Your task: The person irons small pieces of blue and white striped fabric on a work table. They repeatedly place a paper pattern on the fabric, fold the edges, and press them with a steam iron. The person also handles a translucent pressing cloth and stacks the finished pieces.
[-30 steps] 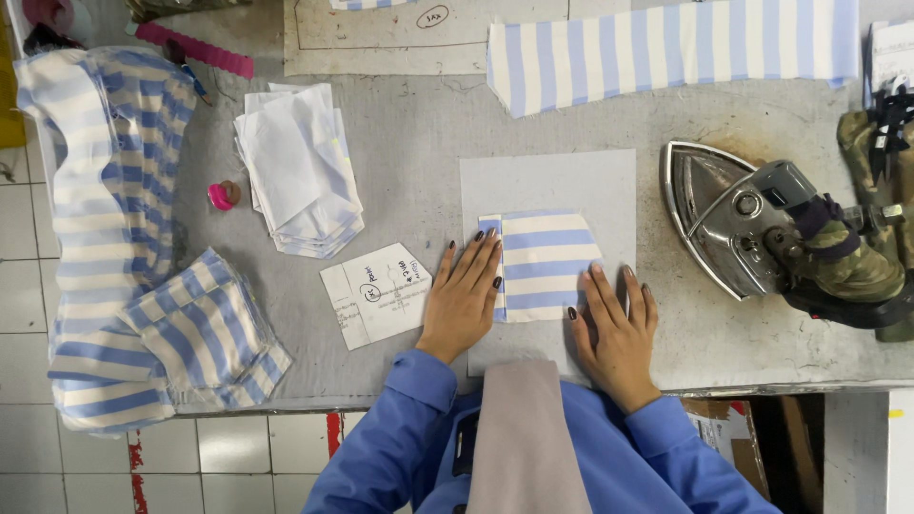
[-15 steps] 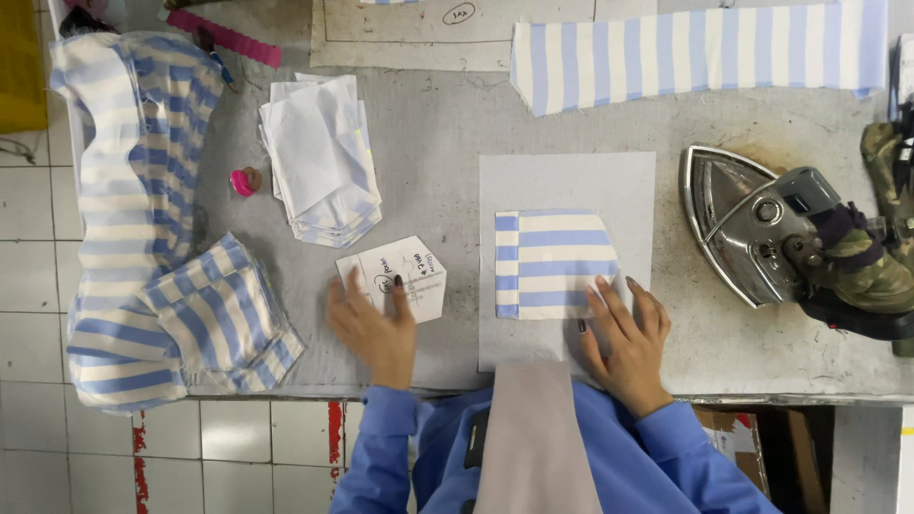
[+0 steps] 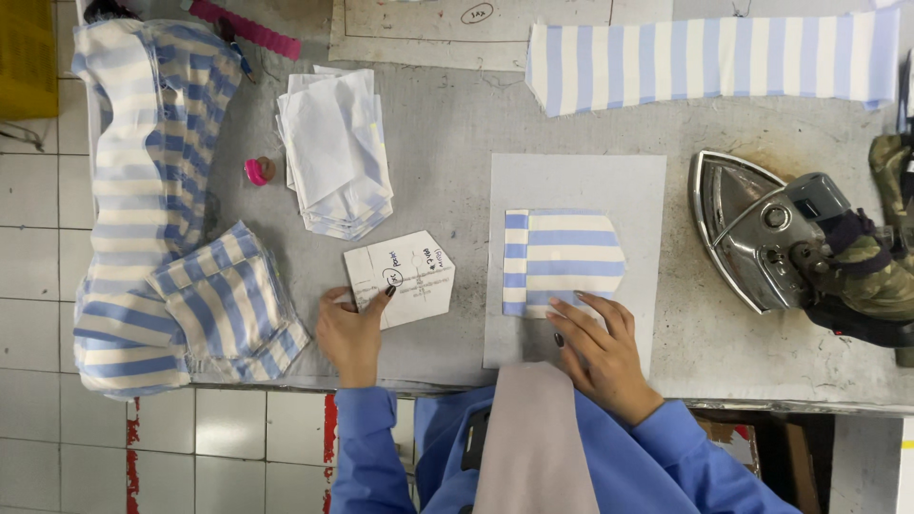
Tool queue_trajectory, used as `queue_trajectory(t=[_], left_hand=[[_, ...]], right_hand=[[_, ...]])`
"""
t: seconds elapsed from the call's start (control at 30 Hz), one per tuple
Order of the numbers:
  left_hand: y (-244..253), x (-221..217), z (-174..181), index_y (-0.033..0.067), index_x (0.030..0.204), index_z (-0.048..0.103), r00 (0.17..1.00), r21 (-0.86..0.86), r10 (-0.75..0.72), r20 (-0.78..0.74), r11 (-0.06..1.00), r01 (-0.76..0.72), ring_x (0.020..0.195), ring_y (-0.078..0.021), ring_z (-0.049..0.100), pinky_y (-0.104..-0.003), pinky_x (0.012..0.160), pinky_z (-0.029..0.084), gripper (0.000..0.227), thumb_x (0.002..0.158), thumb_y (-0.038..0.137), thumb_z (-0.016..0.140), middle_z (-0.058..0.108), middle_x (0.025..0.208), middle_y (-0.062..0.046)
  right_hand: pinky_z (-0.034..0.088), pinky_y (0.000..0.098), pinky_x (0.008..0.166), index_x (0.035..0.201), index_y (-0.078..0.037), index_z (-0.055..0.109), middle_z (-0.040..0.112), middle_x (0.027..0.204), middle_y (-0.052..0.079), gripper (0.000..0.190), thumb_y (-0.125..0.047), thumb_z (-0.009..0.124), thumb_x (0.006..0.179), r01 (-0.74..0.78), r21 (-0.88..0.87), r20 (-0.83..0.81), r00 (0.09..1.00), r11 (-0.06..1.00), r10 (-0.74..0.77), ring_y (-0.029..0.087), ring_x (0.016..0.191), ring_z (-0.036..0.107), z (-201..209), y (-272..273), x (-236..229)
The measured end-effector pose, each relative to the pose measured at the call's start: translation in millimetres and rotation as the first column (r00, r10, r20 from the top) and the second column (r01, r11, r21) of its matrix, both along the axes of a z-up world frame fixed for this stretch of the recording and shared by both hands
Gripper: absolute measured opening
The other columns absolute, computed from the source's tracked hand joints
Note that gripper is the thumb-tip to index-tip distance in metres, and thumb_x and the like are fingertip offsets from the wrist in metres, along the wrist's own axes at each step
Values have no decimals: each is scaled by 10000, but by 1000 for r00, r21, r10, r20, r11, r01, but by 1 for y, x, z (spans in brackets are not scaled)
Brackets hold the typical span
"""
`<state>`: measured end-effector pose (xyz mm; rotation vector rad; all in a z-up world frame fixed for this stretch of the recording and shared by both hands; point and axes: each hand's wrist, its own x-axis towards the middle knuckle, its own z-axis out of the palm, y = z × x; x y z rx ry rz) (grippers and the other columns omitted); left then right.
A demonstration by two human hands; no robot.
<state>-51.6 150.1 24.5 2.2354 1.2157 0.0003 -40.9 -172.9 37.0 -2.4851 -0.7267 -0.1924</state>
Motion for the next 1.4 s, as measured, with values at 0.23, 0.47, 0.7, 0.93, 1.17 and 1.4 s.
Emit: queue_trajectory(t=[0.23,0.47,0.7,0.93,1.17,1.4], left_hand=[[-9,10,48,11,891,659,985,-158,-141,101,975,156,899,-374,651,-437,746,475,249,875,258,640,680,855,-198],[-42,25,43,41,1161,459,995,0,-100,14,995,100,919,-397,619,-475,785,483,658,661,266,823,622,927,-194],[-19,22,52,-31,1046,610,997,-413,-13,74,910,42,826,-276,668,-377,661,517,484,700,252,797,680,860,-212],[-54,23,79,-82,982,661,974,-722,-57,218,662,200,703,-259,638,-379,607,544,435,648,142,826,698,785,-216],[-108,24,28,-16,973,671,947,-759,-176,268,566,320,683,-223,666,-334,552,548,400,685,226,807,700,787,-182],[-129,58,21,-32,926,696,887,-456,-253,386,784,422,633,-275,684,-318,530,534,225,725,62,734,683,715,-175]], right_hand=[[525,338,760,1051,-122,671,711,923,36,256,-83,505,859,184,276,-482,876,943,-30,237,883,665,41,13,11],[559,371,706,1019,-69,680,724,840,126,221,-65,520,866,234,316,-633,774,920,21,275,780,699,49,40,13],[567,378,692,1051,-67,681,732,822,146,241,-92,537,861,213,301,-704,707,930,66,286,760,707,43,39,5],[584,305,506,1213,-12,556,728,745,176,365,-178,392,932,551,331,-912,394,766,111,219,543,693,54,25,20],[472,286,333,1215,13,518,614,648,216,369,-70,566,859,652,181,-921,375,736,-106,228,392,587,27,4,22],[428,297,333,1175,79,527,545,547,160,373,-55,653,850,706,215,-797,526,674,-297,221,375,539,24,0,51]])
